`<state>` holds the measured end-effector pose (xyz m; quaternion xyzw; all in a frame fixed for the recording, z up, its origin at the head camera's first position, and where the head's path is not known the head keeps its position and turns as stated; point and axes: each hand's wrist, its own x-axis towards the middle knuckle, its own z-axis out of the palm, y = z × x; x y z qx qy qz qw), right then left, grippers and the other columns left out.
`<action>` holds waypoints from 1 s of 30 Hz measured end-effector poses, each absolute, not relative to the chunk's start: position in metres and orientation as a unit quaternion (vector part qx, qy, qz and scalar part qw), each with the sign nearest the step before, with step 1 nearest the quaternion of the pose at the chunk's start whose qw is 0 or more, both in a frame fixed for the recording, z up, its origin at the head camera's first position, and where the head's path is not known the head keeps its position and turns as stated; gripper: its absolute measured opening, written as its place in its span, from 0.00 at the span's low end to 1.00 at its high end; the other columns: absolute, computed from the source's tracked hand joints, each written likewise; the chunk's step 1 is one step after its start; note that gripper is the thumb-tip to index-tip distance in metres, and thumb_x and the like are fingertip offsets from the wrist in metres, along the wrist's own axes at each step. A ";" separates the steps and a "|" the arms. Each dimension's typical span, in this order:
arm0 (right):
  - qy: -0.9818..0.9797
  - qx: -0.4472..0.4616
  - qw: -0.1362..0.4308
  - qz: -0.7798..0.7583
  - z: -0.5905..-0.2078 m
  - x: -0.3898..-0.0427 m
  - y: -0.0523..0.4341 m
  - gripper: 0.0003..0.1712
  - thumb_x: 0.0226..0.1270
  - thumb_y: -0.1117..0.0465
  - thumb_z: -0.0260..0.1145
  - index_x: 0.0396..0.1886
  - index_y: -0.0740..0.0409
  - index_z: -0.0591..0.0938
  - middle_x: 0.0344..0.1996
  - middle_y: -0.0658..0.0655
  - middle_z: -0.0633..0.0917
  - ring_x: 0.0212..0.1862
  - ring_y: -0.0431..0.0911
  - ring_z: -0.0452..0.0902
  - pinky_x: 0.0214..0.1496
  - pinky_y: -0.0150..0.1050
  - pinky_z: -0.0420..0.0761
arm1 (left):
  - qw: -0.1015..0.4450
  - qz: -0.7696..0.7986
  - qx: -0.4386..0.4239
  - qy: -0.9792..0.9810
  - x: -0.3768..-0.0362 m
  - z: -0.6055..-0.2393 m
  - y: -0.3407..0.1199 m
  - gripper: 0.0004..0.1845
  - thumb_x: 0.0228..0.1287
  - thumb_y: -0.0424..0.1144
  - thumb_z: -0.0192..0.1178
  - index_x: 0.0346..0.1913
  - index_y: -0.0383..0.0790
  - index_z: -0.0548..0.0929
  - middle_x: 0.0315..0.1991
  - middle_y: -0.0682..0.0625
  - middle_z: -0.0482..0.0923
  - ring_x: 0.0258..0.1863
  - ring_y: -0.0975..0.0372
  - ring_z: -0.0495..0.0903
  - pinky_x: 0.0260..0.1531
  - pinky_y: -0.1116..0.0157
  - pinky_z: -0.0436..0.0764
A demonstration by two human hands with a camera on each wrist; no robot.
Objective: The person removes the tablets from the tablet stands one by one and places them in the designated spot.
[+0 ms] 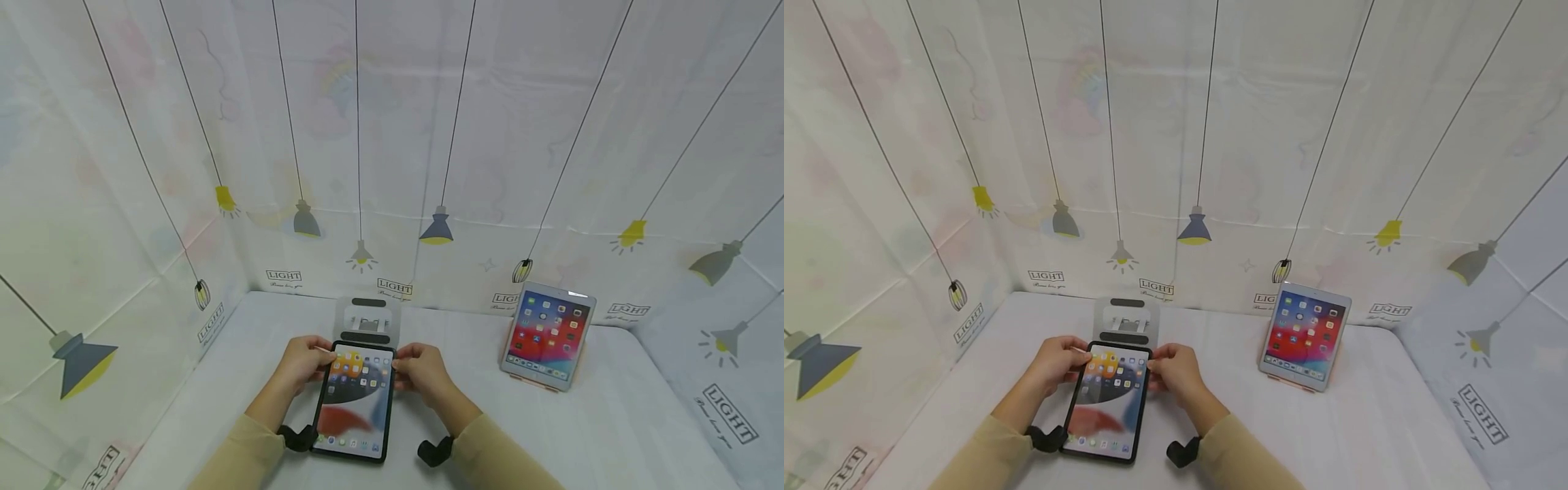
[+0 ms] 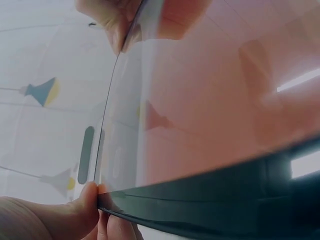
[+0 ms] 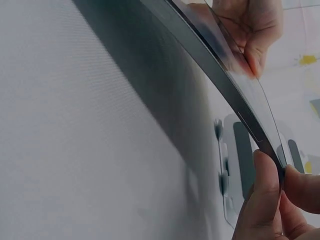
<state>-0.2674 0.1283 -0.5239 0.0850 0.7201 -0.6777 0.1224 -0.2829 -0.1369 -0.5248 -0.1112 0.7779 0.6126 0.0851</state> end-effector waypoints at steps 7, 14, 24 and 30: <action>0.720 0.084 0.125 -0.678 -0.531 -0.262 0.127 0.13 0.68 0.71 0.71 0.51 0.68 0.82 0.35 0.57 0.89 0.29 0.45 0.86 0.29 0.37 0.90 | 0.092 0.613 -0.111 0.777 -0.279 -0.530 -0.139 0.14 0.69 0.32 0.70 0.54 0.30 0.86 0.36 0.44 0.88 0.28 0.60 0.84 0.23 0.68 0.83; 0.718 0.079 0.125 -0.680 -0.535 -0.260 0.125 0.13 0.68 0.70 0.71 0.50 0.67 0.82 0.37 0.58 0.89 0.29 0.44 0.86 0.28 0.36 0.90 | 0.094 0.613 -0.114 0.776 -0.278 -0.536 -0.140 0.12 0.68 0.31 0.70 0.52 0.31 0.86 0.34 0.45 0.88 0.27 0.61 0.83 0.22 0.68 0.82; 0.723 0.074 0.126 -0.675 -0.540 -0.258 0.124 0.12 0.68 0.71 0.71 0.49 0.67 0.83 0.36 0.58 0.89 0.29 0.44 0.86 0.28 0.37 0.90 | 0.095 0.598 -0.115 0.787 -0.275 -0.539 -0.142 0.10 0.69 0.32 0.71 0.49 0.33 0.86 0.36 0.44 0.88 0.27 0.60 0.84 0.20 0.68 0.82; 0.724 0.078 0.132 -0.673 -0.541 -0.257 0.123 0.12 0.68 0.72 0.71 0.49 0.68 0.84 0.37 0.58 0.89 0.29 0.45 0.86 0.29 0.38 0.91 | 0.108 0.594 -0.120 0.788 -0.274 -0.539 -0.144 0.09 0.67 0.32 0.71 0.47 0.33 0.86 0.34 0.44 0.89 0.27 0.60 0.84 0.20 0.69 0.81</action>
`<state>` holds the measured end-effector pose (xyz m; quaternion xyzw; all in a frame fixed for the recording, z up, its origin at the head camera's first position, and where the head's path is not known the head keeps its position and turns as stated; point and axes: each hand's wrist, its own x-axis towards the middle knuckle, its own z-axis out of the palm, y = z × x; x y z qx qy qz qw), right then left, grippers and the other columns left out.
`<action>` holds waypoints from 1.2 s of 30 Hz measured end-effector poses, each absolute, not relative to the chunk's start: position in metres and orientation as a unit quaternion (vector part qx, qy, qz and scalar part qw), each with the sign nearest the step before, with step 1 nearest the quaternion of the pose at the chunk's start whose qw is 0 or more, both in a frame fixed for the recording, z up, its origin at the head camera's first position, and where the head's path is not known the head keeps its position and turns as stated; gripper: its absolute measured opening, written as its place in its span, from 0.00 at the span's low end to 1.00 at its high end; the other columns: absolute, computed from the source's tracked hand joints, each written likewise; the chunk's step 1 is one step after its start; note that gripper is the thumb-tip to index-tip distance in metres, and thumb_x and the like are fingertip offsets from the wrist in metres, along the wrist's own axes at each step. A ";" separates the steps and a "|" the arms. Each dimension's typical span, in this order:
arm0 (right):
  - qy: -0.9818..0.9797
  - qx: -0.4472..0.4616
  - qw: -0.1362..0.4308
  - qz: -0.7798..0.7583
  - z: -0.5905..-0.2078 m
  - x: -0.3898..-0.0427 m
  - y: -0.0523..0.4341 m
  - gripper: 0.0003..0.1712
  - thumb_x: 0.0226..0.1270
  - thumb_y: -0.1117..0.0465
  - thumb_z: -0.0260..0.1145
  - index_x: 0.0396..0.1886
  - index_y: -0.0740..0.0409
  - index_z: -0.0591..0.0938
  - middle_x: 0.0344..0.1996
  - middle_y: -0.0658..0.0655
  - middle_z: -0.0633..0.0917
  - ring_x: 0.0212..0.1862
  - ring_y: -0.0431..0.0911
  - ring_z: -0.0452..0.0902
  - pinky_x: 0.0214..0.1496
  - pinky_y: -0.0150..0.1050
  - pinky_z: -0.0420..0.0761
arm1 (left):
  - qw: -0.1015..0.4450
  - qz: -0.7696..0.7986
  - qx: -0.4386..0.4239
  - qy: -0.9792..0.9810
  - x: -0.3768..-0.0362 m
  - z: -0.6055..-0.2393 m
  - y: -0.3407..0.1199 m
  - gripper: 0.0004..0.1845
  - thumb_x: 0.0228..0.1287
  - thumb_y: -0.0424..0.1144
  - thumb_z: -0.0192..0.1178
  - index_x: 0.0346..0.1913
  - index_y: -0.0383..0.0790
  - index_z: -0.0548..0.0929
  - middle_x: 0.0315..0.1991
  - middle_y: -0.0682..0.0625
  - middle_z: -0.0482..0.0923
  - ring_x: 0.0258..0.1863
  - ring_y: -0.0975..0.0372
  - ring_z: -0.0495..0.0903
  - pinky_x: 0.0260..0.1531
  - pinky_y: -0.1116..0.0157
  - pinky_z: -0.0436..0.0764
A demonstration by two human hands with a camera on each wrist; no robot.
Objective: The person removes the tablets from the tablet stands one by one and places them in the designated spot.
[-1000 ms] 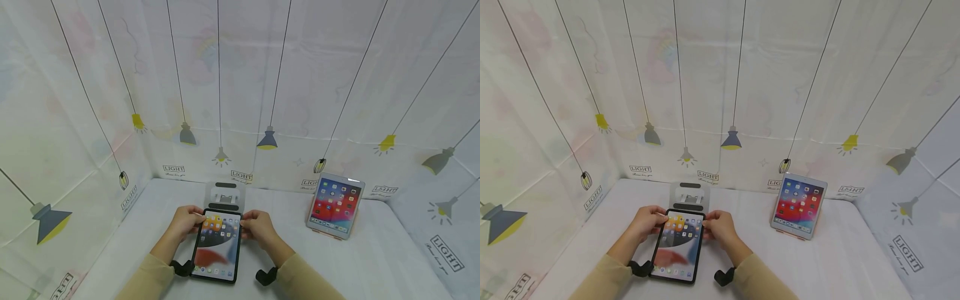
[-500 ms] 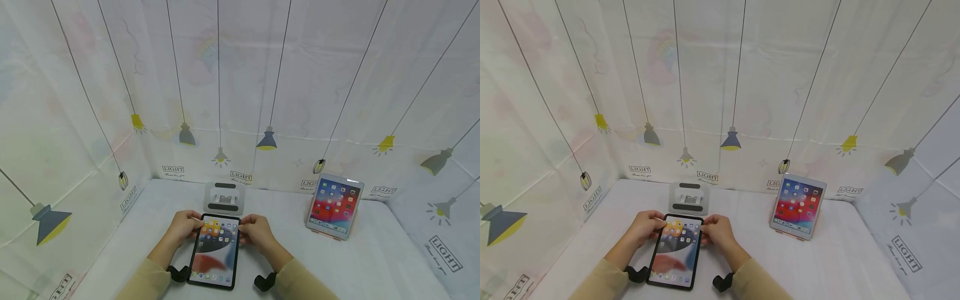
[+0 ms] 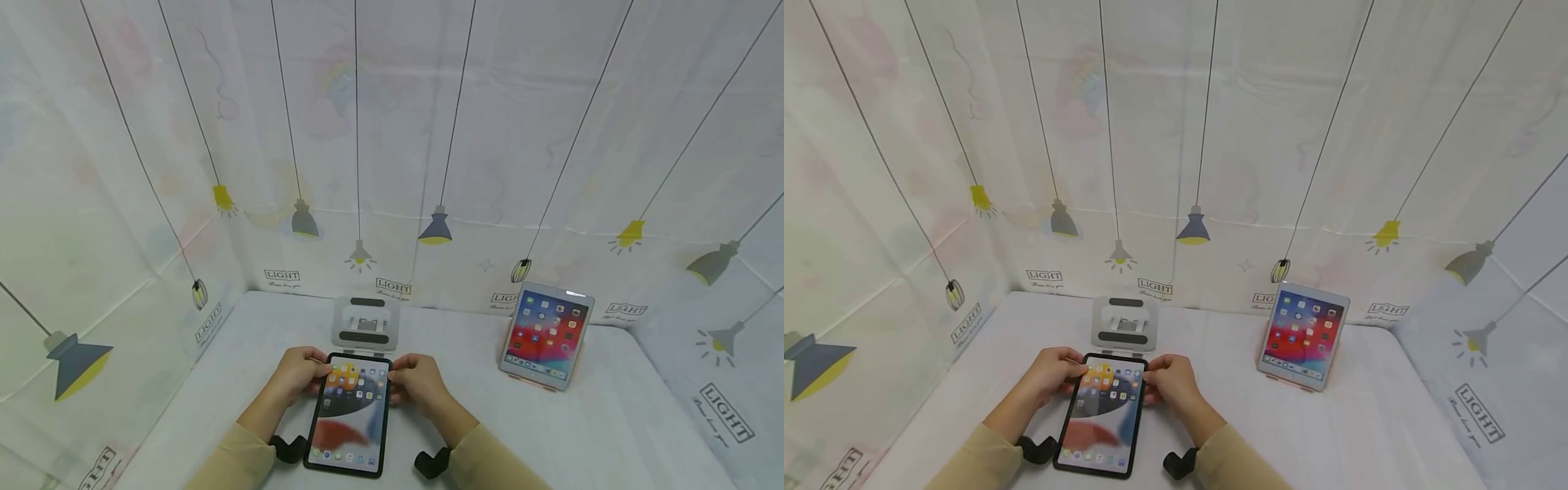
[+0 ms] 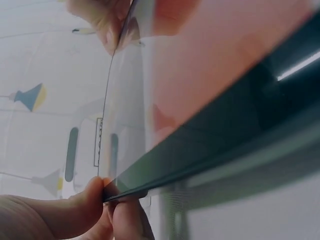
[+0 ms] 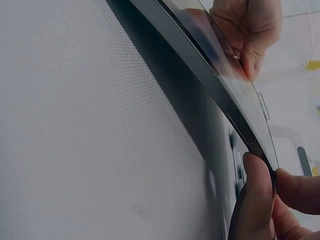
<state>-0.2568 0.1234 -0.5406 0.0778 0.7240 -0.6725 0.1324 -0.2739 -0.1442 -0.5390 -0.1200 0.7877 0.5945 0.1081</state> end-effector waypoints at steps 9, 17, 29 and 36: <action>0.733 0.082 0.149 -0.658 -0.542 -0.252 0.125 0.14 0.67 0.70 0.73 0.51 0.69 0.84 0.39 0.59 0.91 0.30 0.43 0.88 0.33 0.40 0.93 | 0.141 0.588 -0.116 0.788 -0.270 -0.534 -0.146 0.10 0.68 0.32 0.71 0.48 0.30 0.87 0.37 0.42 0.90 0.29 0.60 0.86 0.21 0.69 0.84; 0.739 0.075 0.181 -0.645 -0.536 -0.249 0.131 0.17 0.67 0.68 0.72 0.54 0.67 0.84 0.38 0.59 0.93 0.31 0.45 0.89 0.35 0.41 0.93 | 0.154 0.576 -0.120 0.793 -0.265 -0.532 -0.147 0.10 0.73 0.35 0.67 0.47 0.30 0.88 0.37 0.42 0.90 0.30 0.60 0.86 0.25 0.66 0.89; 0.740 0.083 0.192 -0.639 -0.531 -0.245 0.133 0.17 0.69 0.68 0.72 0.55 0.69 0.83 0.40 0.61 0.92 0.34 0.46 0.89 0.36 0.41 0.93 | 0.158 0.586 -0.119 0.786 -0.265 -0.534 -0.152 0.15 0.76 0.38 0.63 0.54 0.28 0.86 0.39 0.40 0.90 0.29 0.59 0.87 0.29 0.63 0.92; 0.740 0.081 0.195 -0.638 -0.529 -0.244 0.133 0.19 0.68 0.69 0.72 0.57 0.69 0.82 0.41 0.62 0.92 0.34 0.46 0.89 0.33 0.39 0.92 | 0.157 0.579 -0.119 0.791 -0.265 -0.533 -0.154 0.15 0.78 0.38 0.62 0.56 0.28 0.85 0.40 0.39 0.89 0.31 0.58 0.88 0.31 0.63 0.92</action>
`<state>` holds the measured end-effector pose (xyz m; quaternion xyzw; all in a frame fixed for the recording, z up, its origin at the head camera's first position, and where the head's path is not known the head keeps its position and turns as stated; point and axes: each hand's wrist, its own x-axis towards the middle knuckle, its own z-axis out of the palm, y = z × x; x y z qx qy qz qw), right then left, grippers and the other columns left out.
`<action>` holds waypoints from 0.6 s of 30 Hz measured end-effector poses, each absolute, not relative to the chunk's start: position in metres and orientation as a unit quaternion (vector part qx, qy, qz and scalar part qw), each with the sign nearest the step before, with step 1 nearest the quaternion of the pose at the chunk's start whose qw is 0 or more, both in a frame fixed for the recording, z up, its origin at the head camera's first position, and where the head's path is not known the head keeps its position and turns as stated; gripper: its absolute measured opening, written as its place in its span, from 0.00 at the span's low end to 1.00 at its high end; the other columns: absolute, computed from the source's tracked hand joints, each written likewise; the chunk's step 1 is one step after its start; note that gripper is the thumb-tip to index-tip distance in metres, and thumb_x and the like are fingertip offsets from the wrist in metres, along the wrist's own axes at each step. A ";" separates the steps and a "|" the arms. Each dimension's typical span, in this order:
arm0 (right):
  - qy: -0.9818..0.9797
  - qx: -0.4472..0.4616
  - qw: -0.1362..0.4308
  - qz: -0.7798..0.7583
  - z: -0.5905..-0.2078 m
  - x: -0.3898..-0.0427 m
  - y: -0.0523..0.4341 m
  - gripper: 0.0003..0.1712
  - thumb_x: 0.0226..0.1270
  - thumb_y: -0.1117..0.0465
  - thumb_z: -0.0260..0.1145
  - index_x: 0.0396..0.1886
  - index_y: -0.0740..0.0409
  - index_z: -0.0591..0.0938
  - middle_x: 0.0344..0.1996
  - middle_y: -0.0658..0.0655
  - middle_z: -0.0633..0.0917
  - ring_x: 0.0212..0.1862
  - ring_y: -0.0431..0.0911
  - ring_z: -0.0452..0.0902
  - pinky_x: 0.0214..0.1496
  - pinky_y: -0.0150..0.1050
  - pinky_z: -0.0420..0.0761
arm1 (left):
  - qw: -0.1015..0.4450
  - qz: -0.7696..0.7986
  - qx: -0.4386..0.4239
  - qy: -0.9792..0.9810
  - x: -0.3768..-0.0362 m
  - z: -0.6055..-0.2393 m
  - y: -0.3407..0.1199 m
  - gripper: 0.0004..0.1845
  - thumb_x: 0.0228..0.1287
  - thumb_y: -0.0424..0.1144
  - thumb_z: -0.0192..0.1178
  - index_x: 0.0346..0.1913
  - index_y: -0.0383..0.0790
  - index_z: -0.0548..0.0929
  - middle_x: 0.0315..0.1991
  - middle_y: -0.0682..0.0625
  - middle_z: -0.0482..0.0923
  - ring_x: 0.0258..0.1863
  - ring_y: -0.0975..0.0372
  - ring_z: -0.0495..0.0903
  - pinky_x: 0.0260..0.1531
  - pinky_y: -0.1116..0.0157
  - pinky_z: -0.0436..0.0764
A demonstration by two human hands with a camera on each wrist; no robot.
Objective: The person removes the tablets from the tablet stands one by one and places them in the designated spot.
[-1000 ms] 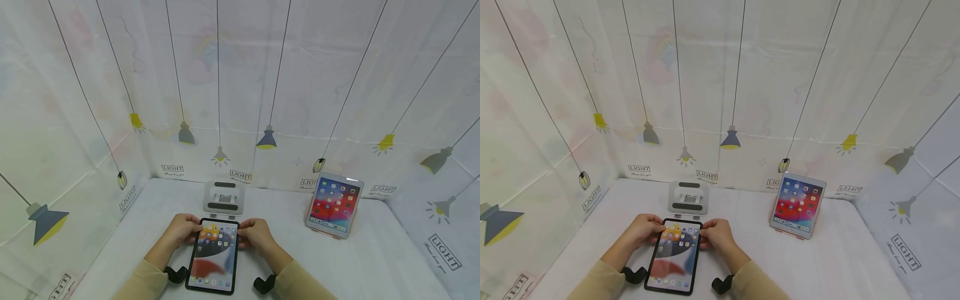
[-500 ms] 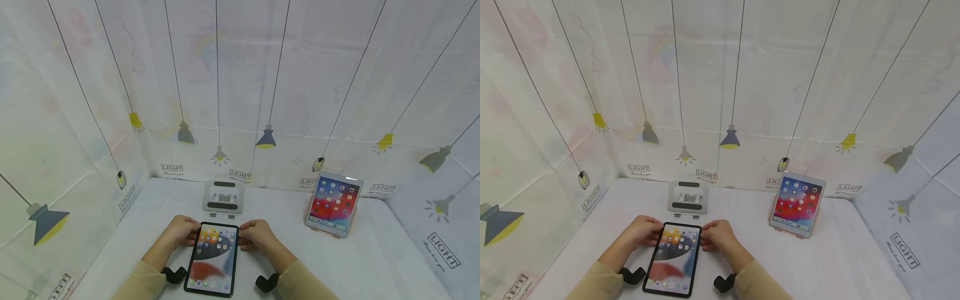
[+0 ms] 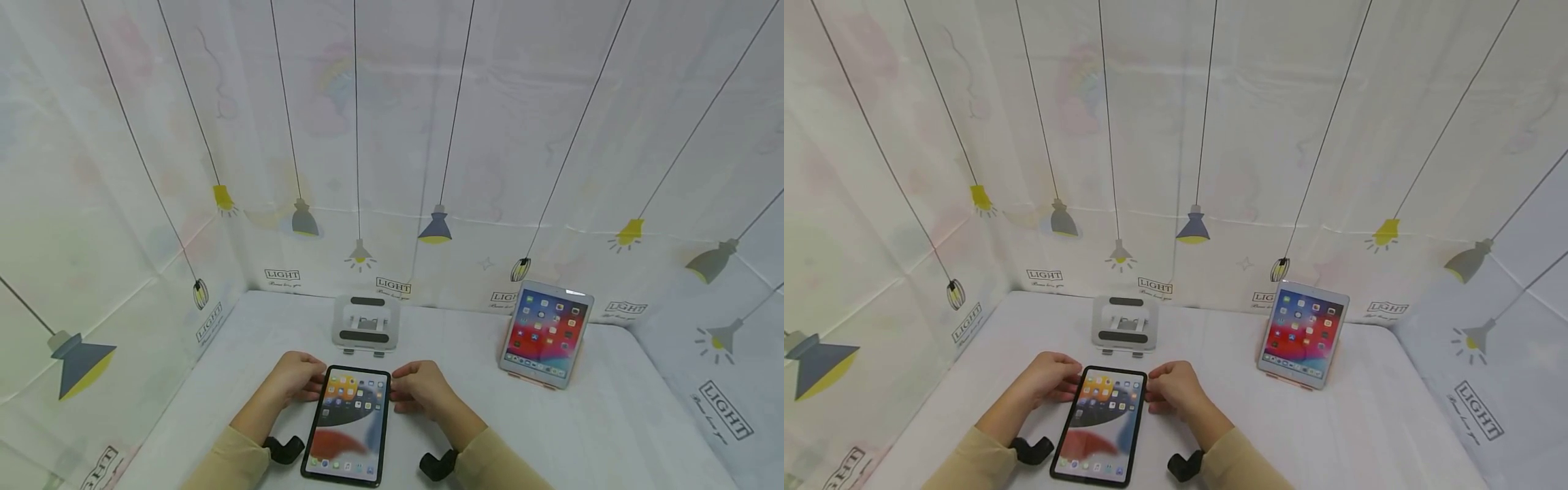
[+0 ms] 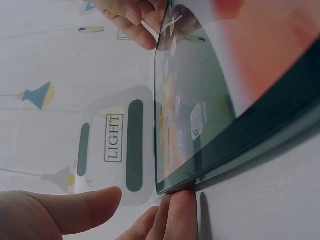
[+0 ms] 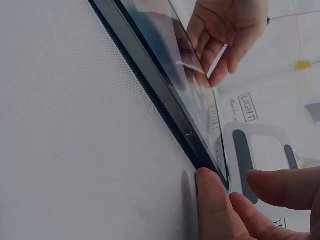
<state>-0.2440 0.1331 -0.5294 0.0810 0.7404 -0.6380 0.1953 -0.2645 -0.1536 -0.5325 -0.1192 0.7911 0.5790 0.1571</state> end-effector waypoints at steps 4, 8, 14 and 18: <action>0.744 0.083 0.194 -0.634 -0.530 -0.244 0.134 0.19 0.68 0.68 0.73 0.56 0.69 0.83 0.41 0.63 0.92 0.34 0.46 0.89 0.33 0.39 0.92 | 0.154 0.579 -0.115 0.792 -0.264 -0.530 -0.154 0.14 0.78 0.36 0.61 0.55 0.28 0.85 0.39 0.38 0.89 0.32 0.58 0.87 0.32 0.63 0.92; 0.742 0.085 0.195 -0.635 -0.529 -0.244 0.136 0.21 0.67 0.68 0.75 0.57 0.70 0.83 0.41 0.63 0.93 0.34 0.45 0.89 0.33 0.40 0.92 | 0.151 0.578 -0.112 0.794 -0.264 -0.529 -0.154 0.14 0.78 0.36 0.60 0.55 0.27 0.84 0.39 0.38 0.89 0.32 0.58 0.87 0.33 0.62 0.92; 0.721 0.081 0.214 -0.654 -0.527 -0.242 0.142 0.23 0.68 0.68 0.74 0.60 0.71 0.82 0.44 0.64 0.93 0.36 0.45 0.92 0.37 0.42 0.94 | 0.147 0.571 -0.113 0.800 -0.264 -0.530 -0.155 0.15 0.79 0.36 0.60 0.57 0.28 0.84 0.39 0.38 0.89 0.32 0.57 0.88 0.33 0.62 0.92; 0.705 0.080 0.228 -0.667 -0.530 -0.241 0.146 0.24 0.70 0.68 0.72 0.63 0.71 0.81 0.46 0.65 0.93 0.37 0.45 0.93 0.39 0.43 0.94 | 0.146 0.566 -0.111 0.804 -0.263 -0.529 -0.156 0.14 0.79 0.37 0.60 0.56 0.28 0.83 0.39 0.38 0.89 0.33 0.56 0.88 0.34 0.61 0.92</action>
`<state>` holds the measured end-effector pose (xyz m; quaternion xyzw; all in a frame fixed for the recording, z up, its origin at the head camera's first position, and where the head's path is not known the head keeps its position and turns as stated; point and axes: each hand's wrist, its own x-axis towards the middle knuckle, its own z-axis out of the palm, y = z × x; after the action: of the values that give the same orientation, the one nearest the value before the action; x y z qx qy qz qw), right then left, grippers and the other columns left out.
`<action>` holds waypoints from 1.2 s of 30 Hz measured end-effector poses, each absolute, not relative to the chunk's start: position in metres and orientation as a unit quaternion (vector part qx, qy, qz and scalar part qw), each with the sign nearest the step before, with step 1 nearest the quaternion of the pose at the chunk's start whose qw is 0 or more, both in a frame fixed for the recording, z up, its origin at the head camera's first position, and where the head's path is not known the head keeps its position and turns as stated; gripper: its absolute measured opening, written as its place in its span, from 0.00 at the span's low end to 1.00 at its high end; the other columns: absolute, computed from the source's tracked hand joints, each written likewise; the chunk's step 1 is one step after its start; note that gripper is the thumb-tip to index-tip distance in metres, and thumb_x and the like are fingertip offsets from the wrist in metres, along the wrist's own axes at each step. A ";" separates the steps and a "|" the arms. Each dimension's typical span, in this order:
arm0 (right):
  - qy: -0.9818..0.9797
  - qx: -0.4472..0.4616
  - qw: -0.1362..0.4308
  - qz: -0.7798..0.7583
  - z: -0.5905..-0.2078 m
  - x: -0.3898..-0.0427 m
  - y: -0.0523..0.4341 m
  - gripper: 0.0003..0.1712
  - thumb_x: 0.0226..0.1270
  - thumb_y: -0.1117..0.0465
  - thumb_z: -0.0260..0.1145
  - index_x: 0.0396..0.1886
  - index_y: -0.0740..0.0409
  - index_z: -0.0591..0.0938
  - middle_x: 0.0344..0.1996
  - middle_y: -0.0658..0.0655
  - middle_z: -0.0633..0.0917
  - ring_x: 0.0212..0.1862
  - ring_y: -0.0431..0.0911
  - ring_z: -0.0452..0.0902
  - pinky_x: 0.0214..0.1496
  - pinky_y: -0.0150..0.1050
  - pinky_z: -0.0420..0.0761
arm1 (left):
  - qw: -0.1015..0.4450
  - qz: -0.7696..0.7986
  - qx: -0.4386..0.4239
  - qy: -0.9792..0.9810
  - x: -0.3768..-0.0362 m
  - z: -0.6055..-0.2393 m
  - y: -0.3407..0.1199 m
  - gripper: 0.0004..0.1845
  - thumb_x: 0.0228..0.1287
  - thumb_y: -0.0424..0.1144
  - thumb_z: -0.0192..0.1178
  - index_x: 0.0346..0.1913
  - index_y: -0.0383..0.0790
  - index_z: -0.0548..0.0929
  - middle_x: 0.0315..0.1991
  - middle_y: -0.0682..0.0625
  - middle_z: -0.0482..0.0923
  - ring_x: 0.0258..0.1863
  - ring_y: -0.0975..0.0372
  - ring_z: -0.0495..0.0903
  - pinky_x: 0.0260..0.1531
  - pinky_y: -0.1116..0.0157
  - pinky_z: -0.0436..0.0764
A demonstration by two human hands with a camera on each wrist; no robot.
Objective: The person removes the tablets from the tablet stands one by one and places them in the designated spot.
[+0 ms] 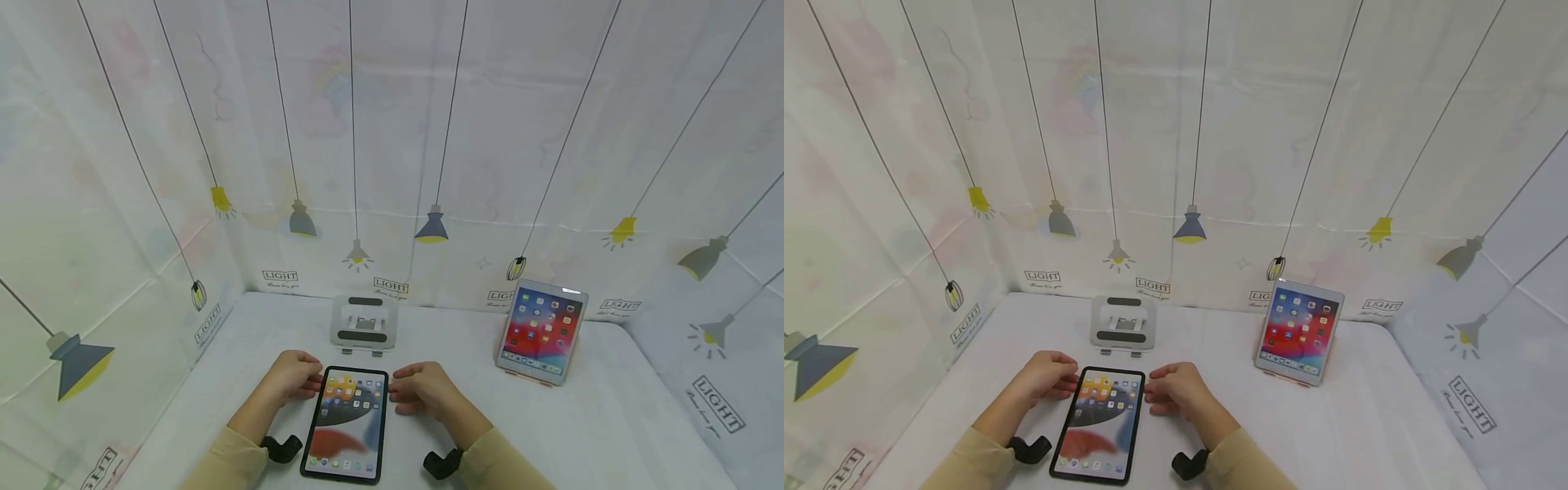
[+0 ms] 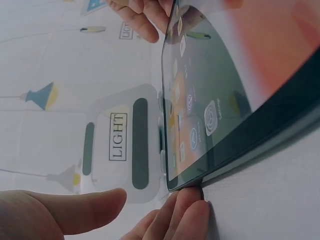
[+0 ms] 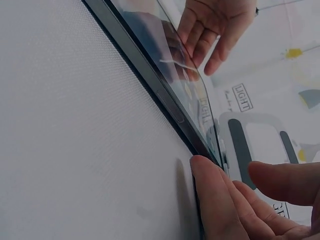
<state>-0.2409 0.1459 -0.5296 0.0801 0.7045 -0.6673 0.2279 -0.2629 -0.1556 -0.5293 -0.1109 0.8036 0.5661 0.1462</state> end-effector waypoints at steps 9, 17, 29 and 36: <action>0.686 0.076 0.240 -0.683 -0.533 -0.240 0.150 0.24 0.73 0.67 0.70 0.65 0.71 0.79 0.50 0.66 0.93 0.41 0.48 0.94 0.43 0.45 0.95 | 0.152 0.556 -0.096 0.812 -0.261 -0.522 -0.155 0.15 0.79 0.36 0.60 0.57 0.27 0.83 0.39 0.38 0.89 0.34 0.55 0.88 0.35 0.60 0.92; 0.676 0.072 0.248 -0.690 -0.535 -0.238 0.154 0.26 0.73 0.67 0.70 0.68 0.71 0.78 0.52 0.66 0.92 0.41 0.48 0.94 0.44 0.46 0.95 | 0.140 0.541 -0.086 0.825 -0.261 -0.519 -0.152 0.14 0.76 0.37 0.62 0.55 0.29 0.85 0.43 0.39 0.90 0.39 0.54 0.91 0.40 0.58 0.93; 0.674 0.088 0.233 -0.695 -0.531 -0.234 0.174 0.29 0.73 0.66 0.71 0.70 0.71 0.77 0.58 0.68 0.89 0.45 0.54 0.94 0.45 0.49 0.95 | 0.152 0.567 -0.058 0.807 -0.262 -0.514 -0.143 0.18 0.75 0.38 0.65 0.60 0.30 0.84 0.48 0.38 0.90 0.41 0.54 0.92 0.41 0.57 0.94; 0.669 0.099 0.225 -0.701 -0.530 -0.229 0.195 0.29 0.75 0.63 0.70 0.71 0.71 0.76 0.61 0.69 0.88 0.47 0.55 0.94 0.47 0.49 0.94 | 0.226 0.638 0.000 0.736 -0.262 -0.527 -0.133 0.22 0.77 0.38 0.64 0.65 0.25 0.79 0.51 0.35 0.90 0.41 0.55 0.93 0.42 0.57 0.94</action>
<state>-0.2290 0.1950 -0.5302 0.0991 0.6689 -0.7014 0.2253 -0.2625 -0.1332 -0.5269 0.0004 0.7363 0.6378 0.2262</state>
